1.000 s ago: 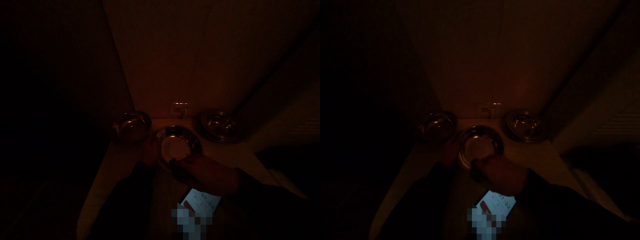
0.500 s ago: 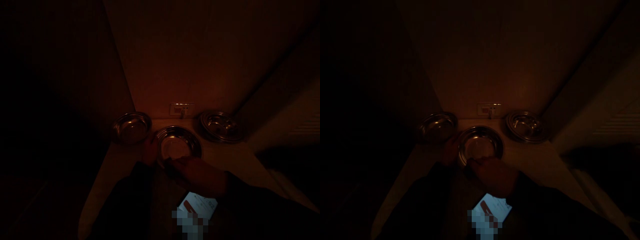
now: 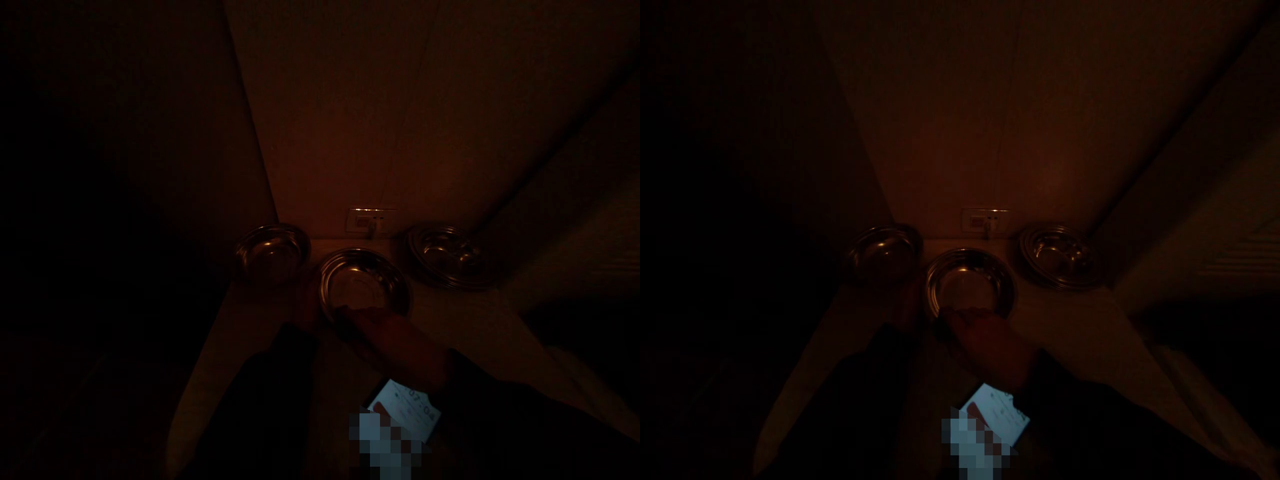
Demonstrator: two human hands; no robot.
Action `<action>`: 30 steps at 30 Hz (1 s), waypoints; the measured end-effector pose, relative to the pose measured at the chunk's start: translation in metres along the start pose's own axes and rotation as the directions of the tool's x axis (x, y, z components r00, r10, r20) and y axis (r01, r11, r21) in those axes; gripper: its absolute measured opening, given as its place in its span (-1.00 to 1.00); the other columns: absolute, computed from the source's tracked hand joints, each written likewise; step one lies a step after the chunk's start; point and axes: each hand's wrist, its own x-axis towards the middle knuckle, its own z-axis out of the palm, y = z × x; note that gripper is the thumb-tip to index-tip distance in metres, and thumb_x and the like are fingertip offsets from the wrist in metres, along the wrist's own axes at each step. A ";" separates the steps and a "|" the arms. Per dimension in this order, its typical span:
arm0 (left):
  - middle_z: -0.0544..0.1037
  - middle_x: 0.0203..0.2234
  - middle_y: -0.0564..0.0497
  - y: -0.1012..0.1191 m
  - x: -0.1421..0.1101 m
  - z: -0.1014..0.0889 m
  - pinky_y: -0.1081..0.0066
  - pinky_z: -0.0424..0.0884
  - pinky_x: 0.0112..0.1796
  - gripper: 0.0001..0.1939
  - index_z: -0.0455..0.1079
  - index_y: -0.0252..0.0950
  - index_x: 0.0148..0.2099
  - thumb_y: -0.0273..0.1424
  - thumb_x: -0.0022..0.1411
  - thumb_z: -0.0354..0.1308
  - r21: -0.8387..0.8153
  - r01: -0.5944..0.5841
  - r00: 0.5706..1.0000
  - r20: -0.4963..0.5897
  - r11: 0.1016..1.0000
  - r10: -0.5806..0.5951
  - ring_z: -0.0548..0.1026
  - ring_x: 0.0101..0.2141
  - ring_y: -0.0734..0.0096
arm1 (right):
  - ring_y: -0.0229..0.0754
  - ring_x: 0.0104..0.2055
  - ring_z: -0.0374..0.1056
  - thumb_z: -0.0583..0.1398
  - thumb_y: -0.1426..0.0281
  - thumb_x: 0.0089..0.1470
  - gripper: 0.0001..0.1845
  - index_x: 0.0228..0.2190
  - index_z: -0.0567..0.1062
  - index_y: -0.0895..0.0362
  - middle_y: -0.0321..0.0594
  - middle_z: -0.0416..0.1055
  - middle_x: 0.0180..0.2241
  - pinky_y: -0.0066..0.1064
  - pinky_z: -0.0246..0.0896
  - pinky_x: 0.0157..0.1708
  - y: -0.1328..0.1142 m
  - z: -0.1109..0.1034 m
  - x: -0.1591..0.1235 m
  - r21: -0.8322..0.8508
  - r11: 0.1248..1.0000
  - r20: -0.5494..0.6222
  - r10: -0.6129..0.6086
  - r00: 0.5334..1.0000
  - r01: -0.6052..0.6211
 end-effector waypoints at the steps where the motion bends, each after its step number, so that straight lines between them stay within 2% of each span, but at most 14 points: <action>1: 0.58 -0.16 -0.10 -0.001 0.000 0.001 0.22 0.34 0.01 -0.66 0.48 -0.30 -0.13 -0.30 0.27 -0.08 0.000 0.019 1.000 -0.006 1.000 -0.019 0.50 -0.10 0.21 | -0.02 -0.05 0.38 0.05 0.40 0.21 -0.54 0.13 0.23 0.23 0.04 0.42 -0.03 -0.21 0.27 -0.07 -0.002 0.001 0.003 0.005 1.000 -0.009 0.009 1.000 -0.009; 4: 0.54 -0.10 -0.17 -0.004 0.000 0.001 0.19 0.32 0.03 -0.67 0.46 -0.32 -0.12 -0.35 0.27 -0.10 0.003 0.069 0.996 -0.048 0.998 -0.069 0.48 -0.06 0.16 | 0.00 -0.05 0.37 0.07 0.41 0.20 -0.54 0.12 0.23 0.24 0.03 0.42 -0.05 -0.20 0.28 -0.08 -0.009 0.005 0.012 -0.011 0.999 -0.023 0.033 0.999 -0.033; 8: 0.48 0.02 -0.14 -0.007 0.004 -0.003 0.23 0.06 0.20 -0.79 0.48 -0.29 -0.19 -0.47 0.13 0.08 0.128 0.011 0.996 -0.094 0.992 0.001 0.29 0.14 0.14 | 0.02 -0.08 0.38 0.05 0.42 0.22 -0.56 0.12 0.24 0.23 0.05 0.43 -0.06 -0.19 0.29 -0.13 -0.014 0.011 0.015 -0.072 0.997 -0.027 0.035 0.999 -0.037; 14: 0.53 -0.06 -0.13 -0.008 0.004 0.001 0.26 0.25 0.09 -0.69 0.44 -0.31 -0.08 -0.35 0.27 -0.08 0.041 0.049 0.993 -0.112 0.998 -0.044 0.43 0.01 0.24 | 0.00 -0.13 0.40 0.00 0.35 0.26 -0.62 0.06 0.29 0.21 0.02 0.45 -0.10 -0.24 0.29 -0.20 -0.014 0.003 0.016 -0.066 0.996 -0.012 0.055 0.998 -0.055; 18: 0.49 0.02 -0.11 -0.009 0.004 0.003 0.27 0.22 0.12 -0.66 0.41 -0.29 -0.01 -0.38 0.27 -0.09 0.012 0.074 0.990 -0.125 0.997 -0.072 0.40 0.06 0.27 | 0.00 -0.12 0.40 0.01 0.33 0.25 -0.63 0.04 0.29 0.20 0.00 0.46 -0.12 -0.26 0.27 -0.20 -0.013 0.000 0.015 -0.062 0.997 -0.003 0.052 0.999 -0.052; 21: 0.44 0.08 -0.12 -0.009 0.005 0.004 0.25 0.13 0.18 -0.66 0.41 -0.30 0.00 -0.40 0.26 -0.06 0.042 0.103 0.981 -0.172 0.994 -0.095 0.34 0.13 0.27 | -0.04 -0.13 0.41 0.00 0.31 0.26 -0.66 0.01 0.31 0.17 -0.02 0.47 -0.11 -0.29 0.26 -0.20 -0.012 0.000 0.013 -0.036 0.998 -0.010 0.056 0.998 -0.056; 25: 0.46 0.06 -0.15 -0.009 0.006 0.005 0.25 0.23 0.13 -0.65 0.41 -0.31 0.02 -0.37 0.26 -0.05 0.069 0.106 0.988 -0.124 0.992 -0.097 0.39 0.08 0.26 | -0.05 -0.10 0.41 0.02 0.33 0.25 -0.69 -0.01 0.33 0.16 -0.03 0.46 -0.08 -0.31 0.25 -0.18 -0.010 0.000 0.010 -0.014 0.997 -0.014 0.074 0.997 -0.074; 30: 0.46 0.04 -0.19 -0.003 0.002 0.008 0.24 0.29 0.08 -0.63 0.39 -0.30 0.04 -0.33 0.29 -0.10 0.131 0.097 0.991 -0.107 0.987 -0.083 0.42 0.06 0.26 | -0.04 -0.18 0.43 0.02 0.32 0.24 -0.66 0.01 0.34 0.15 -0.05 0.48 -0.12 -0.31 0.26 -0.28 -0.004 -0.005 0.000 -0.026 0.998 -0.011 0.049 0.999 -0.049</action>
